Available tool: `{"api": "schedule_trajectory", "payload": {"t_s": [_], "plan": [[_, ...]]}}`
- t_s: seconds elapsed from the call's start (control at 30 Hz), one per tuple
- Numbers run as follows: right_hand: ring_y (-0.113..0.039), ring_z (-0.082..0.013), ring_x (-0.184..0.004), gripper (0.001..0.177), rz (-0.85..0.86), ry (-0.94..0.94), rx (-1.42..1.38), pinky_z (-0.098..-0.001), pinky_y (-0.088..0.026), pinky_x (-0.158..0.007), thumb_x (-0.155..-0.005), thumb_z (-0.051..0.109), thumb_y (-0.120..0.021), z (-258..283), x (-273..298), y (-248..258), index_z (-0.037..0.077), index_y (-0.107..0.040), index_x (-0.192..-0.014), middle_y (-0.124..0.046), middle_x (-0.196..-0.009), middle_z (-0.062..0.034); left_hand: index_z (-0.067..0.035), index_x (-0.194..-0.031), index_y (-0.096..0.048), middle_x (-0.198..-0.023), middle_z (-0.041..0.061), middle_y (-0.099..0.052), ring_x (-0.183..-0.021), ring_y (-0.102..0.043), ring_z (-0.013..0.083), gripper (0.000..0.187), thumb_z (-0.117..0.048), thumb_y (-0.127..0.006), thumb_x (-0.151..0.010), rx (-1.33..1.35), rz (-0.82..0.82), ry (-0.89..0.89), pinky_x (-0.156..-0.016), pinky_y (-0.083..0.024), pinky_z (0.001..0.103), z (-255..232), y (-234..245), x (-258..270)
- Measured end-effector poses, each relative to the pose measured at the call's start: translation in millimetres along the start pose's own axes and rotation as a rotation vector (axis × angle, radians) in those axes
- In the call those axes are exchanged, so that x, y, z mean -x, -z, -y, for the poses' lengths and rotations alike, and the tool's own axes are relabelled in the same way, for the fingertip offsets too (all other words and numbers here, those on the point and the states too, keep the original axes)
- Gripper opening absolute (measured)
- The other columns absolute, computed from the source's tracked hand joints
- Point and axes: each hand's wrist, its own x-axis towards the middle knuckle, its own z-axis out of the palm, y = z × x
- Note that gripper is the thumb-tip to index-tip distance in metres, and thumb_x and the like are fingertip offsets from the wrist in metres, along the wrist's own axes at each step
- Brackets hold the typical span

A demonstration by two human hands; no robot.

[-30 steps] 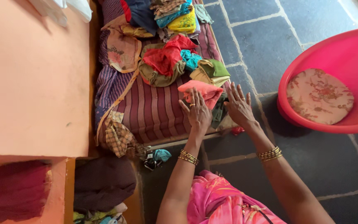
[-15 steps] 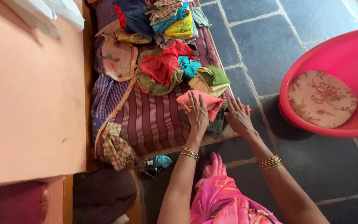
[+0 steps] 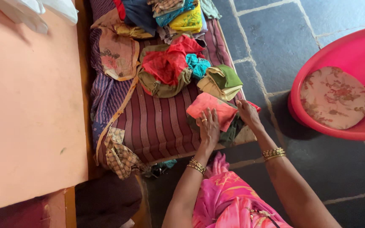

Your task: The person folds various colorful garments by hand on a bed and places them on a nearby shelf. The person handles shirts and other clothing items one at a time, folding them neatly and stacking them.

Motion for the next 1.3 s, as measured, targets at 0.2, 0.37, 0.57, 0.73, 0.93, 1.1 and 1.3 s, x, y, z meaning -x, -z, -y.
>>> {"api": "schedule_trajectory", "payload": {"t_s": [0.2,0.37,0.57,0.73,0.93,1.1,1.3], "plan": [[-0.072,-0.0398,-0.093,0.048,0.178,0.030,0.110,-0.0501,-0.052,-0.083,-0.101,0.046,-0.051,21,-12,-17,0.003,-0.070,-0.110,-0.072,-0.093,-0.0248,-0.001,-0.161,-0.026,-0.165,0.027,-0.029,-0.148,-0.033,0.0487,0.081,-0.022,-0.059,-0.090,0.134,-0.066,-0.054,-0.119,-0.028,0.062,0,2,33],[-0.070,-0.0418,-0.089,0.046,0.221,0.101,0.186,-0.0525,-0.051,-0.080,-0.093,0.046,-0.061,18,-16,-34,0.003,-0.069,-0.110,-0.072,-0.090,-0.0280,0.003,-0.158,-0.024,-0.162,0.033,-0.023,-0.149,-0.025,0.0516,0.099,-0.031,-0.068,-0.075,0.434,0.087,-0.036,-0.119,-0.020,0.065,7,11,35],[-0.072,-0.0389,-0.092,0.057,0.379,0.108,0.180,-0.0518,-0.052,-0.081,-0.078,0.053,-0.079,14,-31,-39,0.002,-0.070,-0.102,-0.073,-0.095,-0.0248,0.002,-0.145,-0.049,-0.157,0.028,-0.041,-0.145,-0.038,0.0493,0.074,-0.045,-0.059,-0.089,0.471,0.060,0.285,-0.116,-0.027,0.067,-10,-1,12],[-0.068,-0.0436,-0.098,0.046,0.294,0.282,0.139,-0.0538,-0.051,-0.082,-0.088,0.044,-0.073,22,-20,-47,0.004,-0.069,-0.111,-0.071,-0.102,-0.0248,0.005,-0.132,-0.057,-0.142,0.034,-0.053,-0.128,-0.053,0.0532,0.088,-0.075,-0.044,-0.098,0.727,0.146,0.736,-0.113,-0.042,0.062,-19,-16,-22],[-0.070,-0.0364,-0.101,0.032,0.336,0.406,-0.076,-0.0473,-0.055,-0.085,-0.094,0.029,-0.064,47,17,-51,0.008,-0.073,-0.116,-0.069,-0.111,-0.0189,0.012,-0.147,-0.031,-0.138,0.042,-0.040,-0.122,-0.050,0.0574,0.122,-0.079,-0.069,-0.075,0.978,0.166,1.023,-0.102,-0.045,0.059,-5,-1,-36],[-0.063,-0.0155,-0.086,0.040,0.831,0.194,-0.384,-0.0348,-0.053,-0.075,-0.092,0.034,-0.069,55,12,-14,0.002,-0.068,-0.116,-0.069,-0.097,-0.0064,0.003,-0.150,-0.032,-0.138,0.037,-0.044,-0.121,-0.056,0.0532,0.118,-0.065,-0.083,-0.067,1.047,0.206,1.128,-0.102,-0.049,0.054,8,16,-27],[-0.061,-0.0113,-0.078,0.048,0.536,0.013,-0.391,-0.0265,-0.048,-0.068,-0.092,0.047,-0.064,17,-51,-9,0.005,-0.073,-0.112,-0.070,-0.088,0.0003,0.002,-0.151,-0.033,-0.134,0.037,-0.047,-0.117,-0.058,0.0529,0.097,-0.036,-0.078,-0.074,1.027,0.143,1.140,-0.098,-0.052,0.052,8,6,-23]]}}
